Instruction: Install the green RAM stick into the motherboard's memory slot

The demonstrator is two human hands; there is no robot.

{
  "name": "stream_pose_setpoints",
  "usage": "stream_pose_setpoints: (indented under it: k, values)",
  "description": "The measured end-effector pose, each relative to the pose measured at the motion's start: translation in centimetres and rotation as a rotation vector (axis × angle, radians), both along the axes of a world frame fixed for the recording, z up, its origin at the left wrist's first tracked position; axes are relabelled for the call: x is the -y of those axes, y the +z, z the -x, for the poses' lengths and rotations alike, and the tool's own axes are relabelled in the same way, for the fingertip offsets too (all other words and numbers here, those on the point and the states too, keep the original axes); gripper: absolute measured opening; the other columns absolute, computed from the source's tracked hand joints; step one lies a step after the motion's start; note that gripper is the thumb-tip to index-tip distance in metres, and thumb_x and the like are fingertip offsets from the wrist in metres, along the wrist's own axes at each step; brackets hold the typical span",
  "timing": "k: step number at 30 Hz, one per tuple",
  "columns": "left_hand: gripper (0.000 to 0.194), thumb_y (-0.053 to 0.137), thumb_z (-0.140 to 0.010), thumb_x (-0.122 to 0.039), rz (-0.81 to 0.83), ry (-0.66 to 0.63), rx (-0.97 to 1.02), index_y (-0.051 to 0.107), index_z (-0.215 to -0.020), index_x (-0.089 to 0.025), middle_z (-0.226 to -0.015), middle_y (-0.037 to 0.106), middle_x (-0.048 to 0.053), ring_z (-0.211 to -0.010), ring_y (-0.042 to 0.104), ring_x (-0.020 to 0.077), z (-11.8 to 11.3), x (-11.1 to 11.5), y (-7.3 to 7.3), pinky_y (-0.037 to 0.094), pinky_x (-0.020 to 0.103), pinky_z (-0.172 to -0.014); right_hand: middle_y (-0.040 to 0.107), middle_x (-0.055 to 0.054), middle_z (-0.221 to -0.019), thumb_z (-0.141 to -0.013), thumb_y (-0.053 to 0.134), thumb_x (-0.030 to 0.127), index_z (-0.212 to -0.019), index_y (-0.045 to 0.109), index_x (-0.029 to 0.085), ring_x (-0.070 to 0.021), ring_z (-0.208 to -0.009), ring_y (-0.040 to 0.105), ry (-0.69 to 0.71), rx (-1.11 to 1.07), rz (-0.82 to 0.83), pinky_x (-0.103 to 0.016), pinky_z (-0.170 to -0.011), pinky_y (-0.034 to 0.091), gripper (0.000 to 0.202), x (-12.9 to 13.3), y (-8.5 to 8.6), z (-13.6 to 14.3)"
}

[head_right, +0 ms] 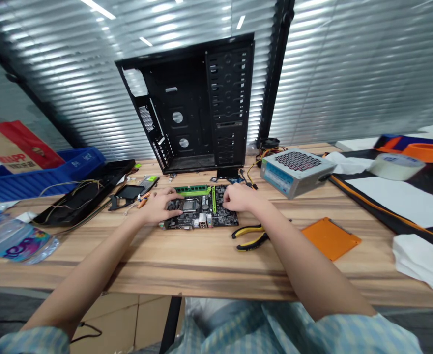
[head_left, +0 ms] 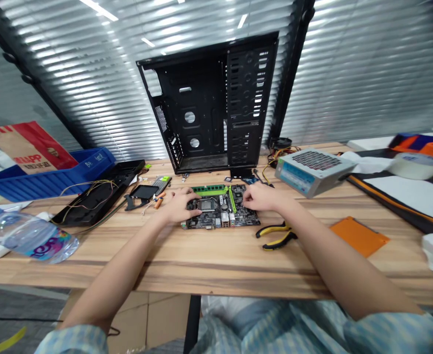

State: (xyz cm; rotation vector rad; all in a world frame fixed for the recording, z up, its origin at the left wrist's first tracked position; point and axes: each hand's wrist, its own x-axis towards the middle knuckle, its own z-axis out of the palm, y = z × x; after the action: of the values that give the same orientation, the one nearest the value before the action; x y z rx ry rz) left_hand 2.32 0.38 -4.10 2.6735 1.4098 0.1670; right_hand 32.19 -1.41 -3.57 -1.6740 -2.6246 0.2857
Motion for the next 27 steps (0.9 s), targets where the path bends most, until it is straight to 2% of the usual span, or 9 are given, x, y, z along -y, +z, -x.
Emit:
stream_pose_setpoints:
  k: [9, 27]
  values:
    - [0.038, 0.062, -0.081, -0.049, -0.032, -0.016, 0.003, 0.067, -0.111, -0.026, -0.118, 0.052, 0.009, -0.117, 0.046, 0.0323, -0.26, 0.33, 0.13, 0.032, 0.049, -0.096, 0.071, -0.005, -0.072, -0.074, 0.051, 0.024, -0.080, 0.076, 0.020, -0.0158, -0.062, 0.059, 0.016, -0.006, -0.013, -0.025, -0.063, 0.041, 0.026, -0.11, -0.25, -0.13]
    - [0.035, 0.060, -0.084, -0.048, -0.089, -0.053, 0.007, 0.067, -0.110, -0.025, -0.115, 0.054, 0.008, -0.113, 0.048, 0.0307, -0.16, 0.17, -0.26, 0.032, 0.046, -0.092, 0.072, -0.005, -0.074, -0.074, 0.052, 0.023, -0.080, 0.077, 0.020, -0.0161, -0.063, 0.061, 0.005, -0.027, 0.013, -0.025, -0.066, 0.042, 0.025, -0.10, -0.16, -0.13]
